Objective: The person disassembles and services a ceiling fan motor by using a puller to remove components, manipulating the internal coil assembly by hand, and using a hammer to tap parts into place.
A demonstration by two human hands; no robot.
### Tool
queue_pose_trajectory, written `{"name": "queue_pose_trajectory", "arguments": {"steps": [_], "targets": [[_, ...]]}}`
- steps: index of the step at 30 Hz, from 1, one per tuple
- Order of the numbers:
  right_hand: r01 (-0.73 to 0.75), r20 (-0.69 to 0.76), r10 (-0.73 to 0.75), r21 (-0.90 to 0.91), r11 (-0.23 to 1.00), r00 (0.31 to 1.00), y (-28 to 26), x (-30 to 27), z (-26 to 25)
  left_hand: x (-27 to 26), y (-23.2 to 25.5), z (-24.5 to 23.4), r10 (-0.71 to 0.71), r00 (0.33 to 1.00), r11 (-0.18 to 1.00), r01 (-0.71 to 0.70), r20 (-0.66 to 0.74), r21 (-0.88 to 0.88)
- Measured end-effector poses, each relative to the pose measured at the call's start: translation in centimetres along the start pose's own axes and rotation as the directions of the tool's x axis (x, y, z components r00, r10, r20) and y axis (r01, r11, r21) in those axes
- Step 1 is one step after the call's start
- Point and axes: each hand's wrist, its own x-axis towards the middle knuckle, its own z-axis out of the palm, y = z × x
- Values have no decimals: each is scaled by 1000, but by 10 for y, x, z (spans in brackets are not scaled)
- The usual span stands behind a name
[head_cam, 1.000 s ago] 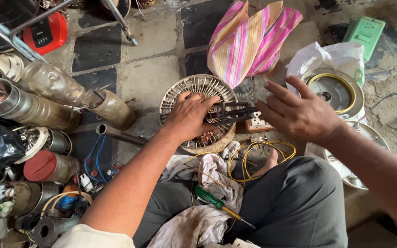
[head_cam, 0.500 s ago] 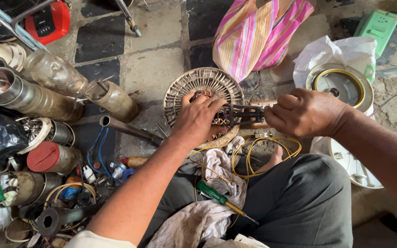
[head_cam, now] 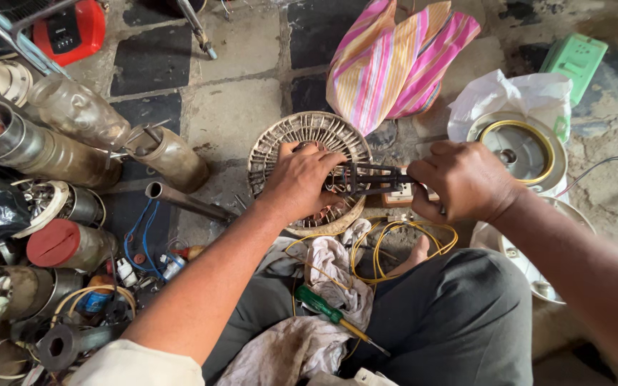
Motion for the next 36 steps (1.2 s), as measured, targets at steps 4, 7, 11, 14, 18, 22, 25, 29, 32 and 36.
{"name": "queue_pose_trajectory", "arguments": {"steps": [4, 7, 11, 14, 18, 22, 25, 29, 32, 36], "targets": [[-54, -79, 59, 60, 997, 995, -12, -13, 1, -2, 7, -1, -14, 1000, 1000, 14, 9, 28], [42, -149, -36, 35, 999, 988, -11, -19, -2, -2, 11, 2, 3, 1000, 999, -3, 1, 51], [182, -61, -185, -60, 981, 981, -8, -25, -11, 4, 11, -5, 36, 995, 994, -46, 98, 94], [135, -34, -138, -79, 988, 990, -10, -30, -4, 19, 21, -13, 35, 958, 979, -89, 283, 181], [82, -199, -91, -51, 995, 976, -9, -39, 13, 21, 22, -11, 19, 932, 977, -94, 362, 189], [53, -231, -55, -16, 998, 971, -14, -37, 19, 10, 19, -3, 147, 982, 968, -167, 116, 186], [180, -203, -228, -229, 957, 952, -21, -41, 15, 12, 20, 0, 120, 970, 971, -159, 213, 178], [-107, -278, 123, 75, 991, 953, -35, -43, 21, 20, 18, 0, 117, 948, 956, -188, 295, 224], [-159, -275, 196, 151, 976, 941, -36, -44, 22, 22, 18, 2, 110, 949, 952, -186, 294, 244], [-214, -245, 266, 220, 952, 932, -35, -40, 23, 19, 16, -2, 82, 948, 957, -161, 308, 240]]}}
